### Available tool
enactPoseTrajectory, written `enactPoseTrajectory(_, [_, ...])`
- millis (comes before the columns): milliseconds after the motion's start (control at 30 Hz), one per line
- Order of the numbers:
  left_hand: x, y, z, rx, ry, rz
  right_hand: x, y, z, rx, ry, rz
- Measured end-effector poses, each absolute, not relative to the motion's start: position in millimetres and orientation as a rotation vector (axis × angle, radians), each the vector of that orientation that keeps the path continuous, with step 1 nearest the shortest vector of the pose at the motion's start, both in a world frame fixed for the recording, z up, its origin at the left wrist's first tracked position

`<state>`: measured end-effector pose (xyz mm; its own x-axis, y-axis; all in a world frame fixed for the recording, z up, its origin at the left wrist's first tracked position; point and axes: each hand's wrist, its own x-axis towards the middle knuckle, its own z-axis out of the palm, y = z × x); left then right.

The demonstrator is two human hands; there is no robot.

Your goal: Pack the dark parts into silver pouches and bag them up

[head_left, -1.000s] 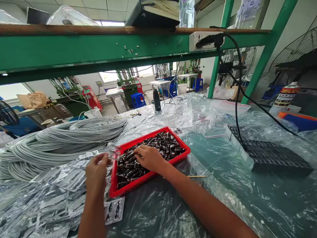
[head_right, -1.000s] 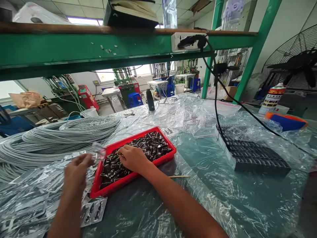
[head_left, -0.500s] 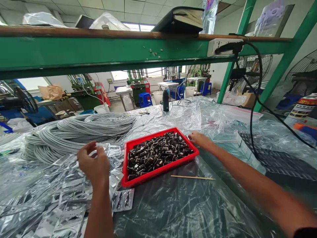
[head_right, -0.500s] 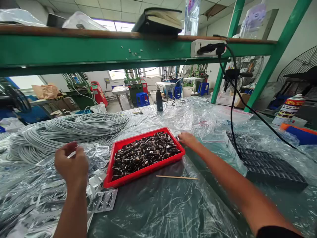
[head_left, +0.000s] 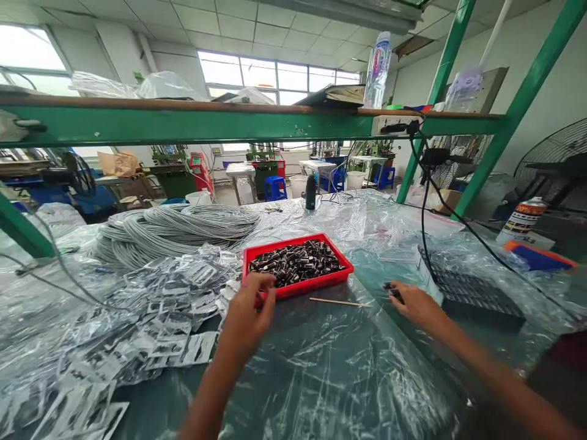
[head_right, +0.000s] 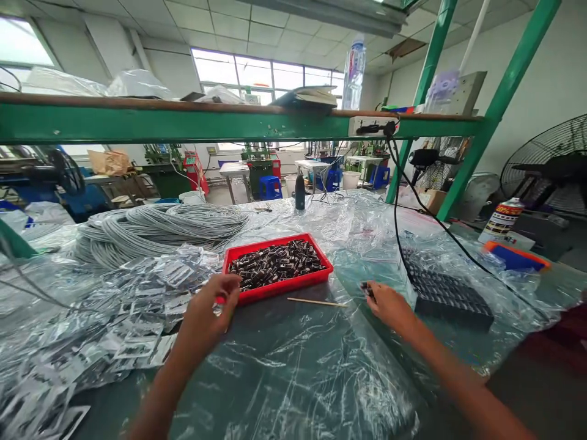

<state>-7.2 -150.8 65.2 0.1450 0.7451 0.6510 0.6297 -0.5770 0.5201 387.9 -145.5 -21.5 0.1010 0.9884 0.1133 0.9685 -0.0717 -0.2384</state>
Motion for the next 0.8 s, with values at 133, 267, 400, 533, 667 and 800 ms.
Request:
enactPoseTrajectory(133, [-16, -198, 16, 2.334, 1.334, 1.062, 321, -179, -2, -1.706, -1.956, 0.500])
enactPoseTrajectory(267, [-25, -222, -29, 2.245, 1.421, 0.943, 243, -171, 2, -1.332, -2.263, 0.663])
enactPoseTrajectory(400, [-38, -223, -52, 2.233, 1.588, 0.930, 235, -130, -2, -1.682, -2.391, 0.252])
enactPoseTrajectory(533, [-48, -199, -51, 2.323, 1.474, 0.741, 272, -108, -11, -1.855, -2.486, 0.242])
enactPoseTrajectory(667, [-34, -177, -44, 2.317, 1.374, 0.605, 288, -120, -16, -1.618, -2.381, 0.476])
enactPoseTrajectory(800, [2, -172, -46, 2.319, 1.427, 0.712, 244, -136, -14, -0.902, -1.462, 1.288])
